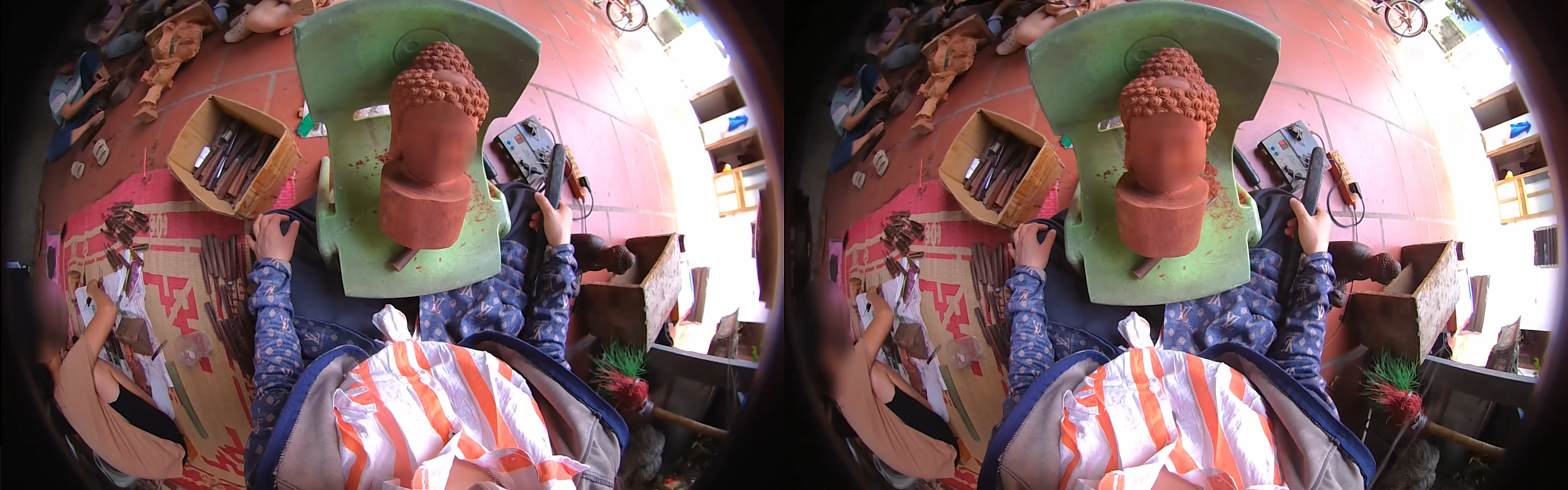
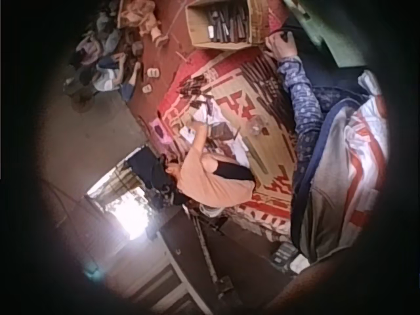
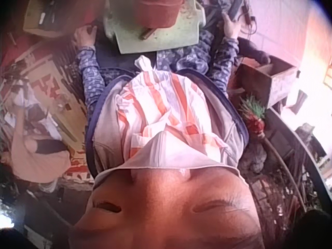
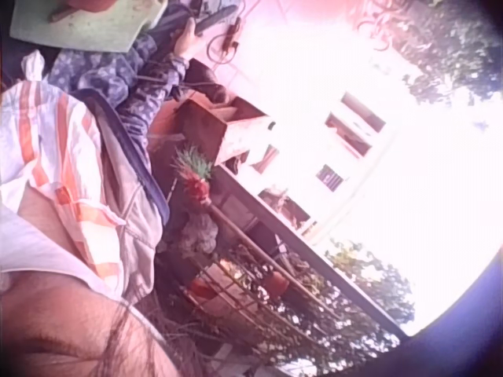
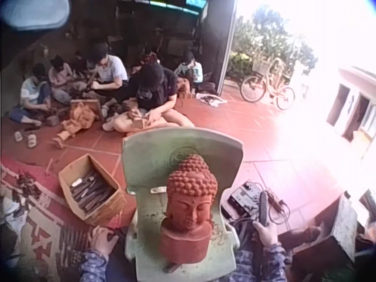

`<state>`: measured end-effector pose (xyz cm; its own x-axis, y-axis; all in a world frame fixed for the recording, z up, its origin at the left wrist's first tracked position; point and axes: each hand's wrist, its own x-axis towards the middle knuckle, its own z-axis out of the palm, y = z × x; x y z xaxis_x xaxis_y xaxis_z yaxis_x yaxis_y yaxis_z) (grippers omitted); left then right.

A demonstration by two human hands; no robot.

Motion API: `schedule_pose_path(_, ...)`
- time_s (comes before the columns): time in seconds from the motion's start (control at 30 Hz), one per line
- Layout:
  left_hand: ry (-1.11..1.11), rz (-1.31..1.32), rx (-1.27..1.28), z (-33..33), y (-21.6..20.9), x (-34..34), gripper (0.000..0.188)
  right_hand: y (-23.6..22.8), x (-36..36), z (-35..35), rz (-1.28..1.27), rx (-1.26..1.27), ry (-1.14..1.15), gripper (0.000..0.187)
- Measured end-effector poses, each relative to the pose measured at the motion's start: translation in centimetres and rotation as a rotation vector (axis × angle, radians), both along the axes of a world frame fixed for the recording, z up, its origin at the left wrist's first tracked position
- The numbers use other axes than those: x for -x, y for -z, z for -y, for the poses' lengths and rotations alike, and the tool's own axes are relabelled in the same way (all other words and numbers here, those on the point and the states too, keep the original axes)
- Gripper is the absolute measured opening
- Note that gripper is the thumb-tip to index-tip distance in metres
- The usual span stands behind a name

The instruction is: The person carves a reddish-brown Buddha head sculpture using a chisel and mallet. They repeatedly strike the chisel to refine the facial features and hair details while seated on the floor.

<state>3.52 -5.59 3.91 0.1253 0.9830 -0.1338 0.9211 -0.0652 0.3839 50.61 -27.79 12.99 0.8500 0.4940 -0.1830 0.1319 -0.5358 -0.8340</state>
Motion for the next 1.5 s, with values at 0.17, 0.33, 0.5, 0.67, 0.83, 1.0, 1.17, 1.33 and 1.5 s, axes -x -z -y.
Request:
schedule_pose_path(0.17, -0.152, 0.479, -0.218, -1.5, 2.5, 4.5, 0.028, 0.0, 0.0, 0.3, -0.027, -0.014, 0.002, 0.039)
schedule_pose_path(0.33, -0.393, 0.778, -0.141, 0.2, 9.0, 18.5, 0.027, 0.3, -0.1, 0.2, -0.05, -0.045, -0.026, 0.038)
schedule_pose_path(0.5, -0.584, 0.418, -0.023, 7.3, 10.6, 29.6, 0.031, 0.3, -0.2, 0.6, -0.031, -0.033, -0.013, 0.038)
schedule_pose_path(0.67, -0.719, 0.236, 0.127, 13.6, 12.5, 34.3, 0.035, 0.0, -0.3, 0.7, 0.013, 0.02, -0.015, 0.039)
schedule_pose_path(0.83, -0.867, 0.22, 0.41, 18.7, 14.0, 37.1, 0.029, 1.0, -0.4, 0.0, -0.005, -0.008, -0.068, 0.039)
schedule_pose_path(1.0, -0.921, 0.466, 0.445, 20.2, 12.0, 32.7, 0.026, 3.2, -3.1, 1.8, -0.011, -0.084, -0.08, 0.035)
schedule_pose_path(1.17, -0.999, 0.429, 0.456, 22.3, 11.4, 32.1, 0.024, 5.8, -7.2, 1.4, -0.001, -0.063, -0.114, 0.032)
schedule_pose_path(1.33, -1.016, 0.488, 0.448, 22.8, 11.9, 31.5, 0.024, 5.5, -8.0, 1.6, -0.108, -0.026, -0.078, 0.035)
schedule_pose_path(1.5, -0.99, 0.547, 0.391, 22.3, 12.5, 31.0, 0.021, 4.1, -6.5, 1.2, -0.175, -0.019, -0.024, 0.038)
